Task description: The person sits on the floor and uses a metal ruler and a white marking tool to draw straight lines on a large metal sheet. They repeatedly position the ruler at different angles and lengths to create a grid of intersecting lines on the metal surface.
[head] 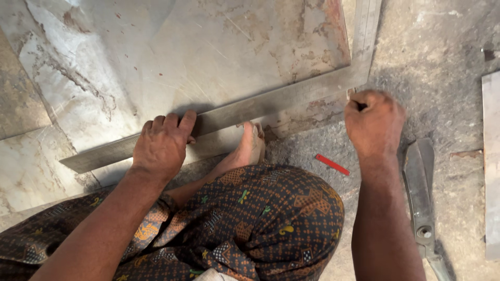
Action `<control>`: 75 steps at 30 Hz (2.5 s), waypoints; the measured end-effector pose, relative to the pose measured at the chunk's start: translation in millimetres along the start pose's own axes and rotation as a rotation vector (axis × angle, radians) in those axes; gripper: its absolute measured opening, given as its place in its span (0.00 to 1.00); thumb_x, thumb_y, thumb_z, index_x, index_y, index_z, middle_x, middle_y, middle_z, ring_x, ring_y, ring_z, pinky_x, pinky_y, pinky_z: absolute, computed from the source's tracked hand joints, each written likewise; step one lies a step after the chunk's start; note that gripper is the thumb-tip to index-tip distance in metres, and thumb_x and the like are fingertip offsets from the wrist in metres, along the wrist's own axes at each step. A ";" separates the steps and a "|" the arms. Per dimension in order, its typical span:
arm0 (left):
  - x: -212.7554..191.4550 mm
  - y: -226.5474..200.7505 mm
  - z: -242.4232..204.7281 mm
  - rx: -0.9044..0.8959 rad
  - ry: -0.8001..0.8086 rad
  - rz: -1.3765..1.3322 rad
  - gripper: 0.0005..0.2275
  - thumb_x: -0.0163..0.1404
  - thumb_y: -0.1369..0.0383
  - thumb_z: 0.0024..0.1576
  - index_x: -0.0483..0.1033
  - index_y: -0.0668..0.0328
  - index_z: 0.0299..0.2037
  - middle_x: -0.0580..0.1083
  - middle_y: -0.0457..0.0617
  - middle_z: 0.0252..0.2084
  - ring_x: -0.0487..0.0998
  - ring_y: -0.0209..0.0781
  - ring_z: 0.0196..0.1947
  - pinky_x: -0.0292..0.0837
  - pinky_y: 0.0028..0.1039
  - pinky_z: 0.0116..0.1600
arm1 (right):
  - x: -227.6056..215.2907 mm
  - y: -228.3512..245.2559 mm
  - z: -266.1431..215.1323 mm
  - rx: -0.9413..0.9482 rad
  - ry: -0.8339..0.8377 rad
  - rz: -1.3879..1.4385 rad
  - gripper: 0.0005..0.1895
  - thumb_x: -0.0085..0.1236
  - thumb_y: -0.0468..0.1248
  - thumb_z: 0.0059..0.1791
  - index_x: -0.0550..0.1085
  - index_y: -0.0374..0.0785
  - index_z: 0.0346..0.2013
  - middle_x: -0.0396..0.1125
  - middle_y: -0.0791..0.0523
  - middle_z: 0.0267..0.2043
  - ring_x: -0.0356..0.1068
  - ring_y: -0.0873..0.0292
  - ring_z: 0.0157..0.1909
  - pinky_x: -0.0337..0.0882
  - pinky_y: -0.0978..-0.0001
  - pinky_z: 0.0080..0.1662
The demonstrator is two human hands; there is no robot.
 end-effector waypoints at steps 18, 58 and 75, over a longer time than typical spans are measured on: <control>-0.4 0.4 -2.4 0.028 -0.097 0.016 0.23 0.51 0.59 0.61 0.65 0.59 0.64 0.76 0.59 0.44 0.79 0.53 0.46 0.77 0.43 0.50 | 43.4 13.6 -38.6 -0.252 -0.116 -0.175 0.09 0.48 0.38 0.58 0.75 0.40 0.47 0.68 0.46 0.66 0.61 0.44 0.71 0.51 0.41 0.67; 6.6 2.6 0.0 0.021 -0.074 0.014 0.23 0.50 0.59 0.61 0.64 0.60 0.64 0.76 0.62 0.45 0.79 0.54 0.48 0.78 0.44 0.51 | 27.6 -7.9 -10.2 0.003 -0.253 0.230 0.02 0.64 0.28 0.52 0.79 0.38 0.38 0.71 0.57 0.38 0.71 0.64 0.38 0.74 0.67 0.42; -1.2 3.0 -0.2 0.013 -0.083 -0.070 0.23 0.53 0.60 0.59 0.67 0.61 0.62 0.75 0.62 0.44 0.79 0.55 0.46 0.77 0.45 0.51 | -15.6 -5.7 5.5 -0.067 0.028 -0.075 0.07 0.58 0.29 0.53 0.83 0.42 0.40 0.78 0.53 0.42 0.77 0.56 0.35 0.77 0.61 0.41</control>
Point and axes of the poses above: each hand's wrist, its own z-axis towards the middle knuckle, its own x-axis out of the palm, y = z × x, the point moved 5 cm from there along z, towards the middle knuckle
